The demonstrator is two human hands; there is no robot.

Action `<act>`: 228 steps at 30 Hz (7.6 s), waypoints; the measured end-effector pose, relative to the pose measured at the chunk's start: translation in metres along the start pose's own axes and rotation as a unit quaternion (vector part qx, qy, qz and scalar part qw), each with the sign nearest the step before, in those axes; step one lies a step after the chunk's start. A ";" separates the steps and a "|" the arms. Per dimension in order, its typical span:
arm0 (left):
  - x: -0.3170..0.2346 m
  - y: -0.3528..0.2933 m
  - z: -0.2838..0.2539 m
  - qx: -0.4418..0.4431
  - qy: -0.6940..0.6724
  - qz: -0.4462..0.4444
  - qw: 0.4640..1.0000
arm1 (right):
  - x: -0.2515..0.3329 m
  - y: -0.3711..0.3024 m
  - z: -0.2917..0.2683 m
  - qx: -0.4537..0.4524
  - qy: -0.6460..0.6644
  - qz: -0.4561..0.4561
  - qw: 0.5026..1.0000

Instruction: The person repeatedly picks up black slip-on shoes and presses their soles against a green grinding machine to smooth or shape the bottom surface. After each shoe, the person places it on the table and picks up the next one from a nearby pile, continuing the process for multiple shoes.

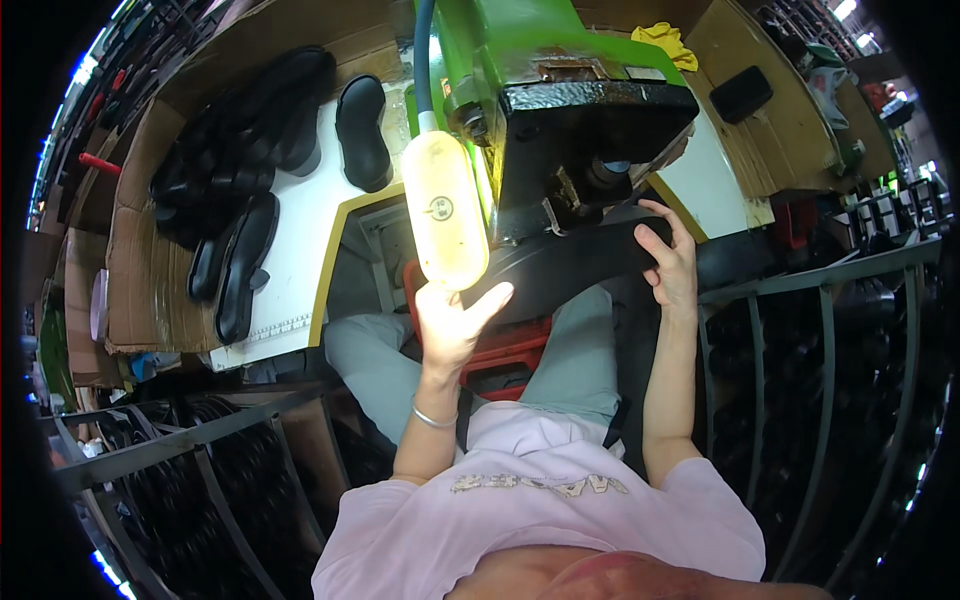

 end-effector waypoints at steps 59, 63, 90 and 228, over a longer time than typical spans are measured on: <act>-0.028 -0.001 -0.022 0.030 0.406 0.126 0.905 | -0.018 -0.050 0.088 0.148 0.080 -0.124 0.978; 0.003 -0.025 -0.029 -0.030 0.279 0.047 0.959 | -0.025 -0.050 0.096 0.152 0.070 -0.140 0.976; 0.022 0.088 -0.156 -0.071 0.622 0.333 0.705 | -0.122 0.211 0.012 0.011 -0.368 -0.471 0.802; -0.049 -0.003 -0.026 0.022 0.591 0.222 0.775 | -0.046 -0.041 0.088 0.095 0.142 -0.136 0.976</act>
Point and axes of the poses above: each hand's wrist, its own y-axis towards the middle knuckle, its own z-axis out of the palm, x = y × z, the point moved 1 cm from there along y, towards the middle knuckle, and after that the axes turned 2 degrees about -z, right-handed, at the moved point
